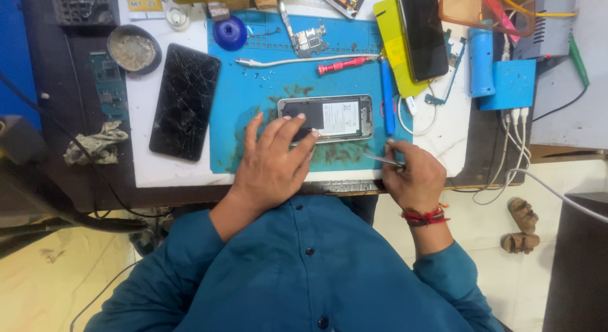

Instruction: The person uses a red screwdriver to remove screws from a smartphone's back cover, then uses tweezers to lift and disconnect internal components. The person removes the back cover and sets it aside, exposing the battery and circuit board.

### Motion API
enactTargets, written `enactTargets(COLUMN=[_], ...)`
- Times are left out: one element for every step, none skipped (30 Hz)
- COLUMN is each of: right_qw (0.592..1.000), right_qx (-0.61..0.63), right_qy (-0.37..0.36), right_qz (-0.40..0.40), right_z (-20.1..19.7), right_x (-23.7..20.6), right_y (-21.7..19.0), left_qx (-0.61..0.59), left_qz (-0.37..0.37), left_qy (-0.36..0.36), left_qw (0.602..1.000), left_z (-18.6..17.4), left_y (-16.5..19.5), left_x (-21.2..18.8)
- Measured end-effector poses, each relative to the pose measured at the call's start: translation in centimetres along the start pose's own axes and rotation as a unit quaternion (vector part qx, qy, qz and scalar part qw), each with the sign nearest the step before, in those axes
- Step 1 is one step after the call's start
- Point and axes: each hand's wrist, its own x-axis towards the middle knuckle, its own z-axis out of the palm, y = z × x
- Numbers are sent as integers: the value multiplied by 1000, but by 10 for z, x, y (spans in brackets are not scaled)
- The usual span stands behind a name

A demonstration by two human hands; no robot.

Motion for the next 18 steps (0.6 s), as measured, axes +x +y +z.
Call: enactTargets(right_qw=[999, 998, 995, 993, 991, 988, 991, 994, 995, 996, 997, 997, 994, 990, 985, 985, 984, 984], right_qx=[-16, -32, -49, -52, -55, -58, -34, -9, 16, 29, 42, 56, 65, 73, 81, 79, 77, 73], right_qy=[-31, -59, -87, -104, -123, -141, -125, -109, -93, -69, -46, -22, -28, -36, -42, -37, -31, -26], right_qz=[7, 15, 23, 24, 26, 27, 28, 29, 30, 38, 45, 51, 81, 112, 143, 149, 155, 162], right_z=[-4, -8, -12, -15, -18, -20, -21, -22, -22, -20, -17, -14, -11, -8, -5, -2, 0, 2], right_x=[0, 0, 1, 2, 4, 6, 9, 12, 14, 16, 17, 19, 20, 21, 21, 22, 23, 24], right_y=[-4, -8, -11, -15, -19, -22, -24, -26, -28, -31, -34, -37, -39, -41, -42, -41, -40, -37], left_qx=[-11, -21, -29, -38, -47, -39, -32, -24, -21, -17, -14, -16, -19, -23, -24, -25, -27, -23], left_qz=[-16, -30, -42, -53, -67, -70, -74, -79, -79, -79, -80, -77, -75, -72, -66, -59, -52, -46], left_qy=[5, 11, 11, 10, 9, 4, 1, -3, -10, -17, -22, -29, -37, -47, -50, -52, -55, -52], left_qw=[1000, 999, 999, 998, 997, 997, 997, 997, 997, 997, 996, 997, 996, 996, 996, 997, 997, 997], left_z=[0, -1, -1, -3, -4, -6, -8, -9, -12, -14, -16, -17, -19, -20, -21, -21, -21, -20], left_y=[0, -1, -2, -5, -6, -9, -12, -15, -17, -20, -22, -25, -26, -27, -28, -29, -30, -31], left_x=[0, 1, 2, 3, 3, 4, 7, 8, 9, 11, 13, 15, 16, 17, 18, 19, 20, 21])
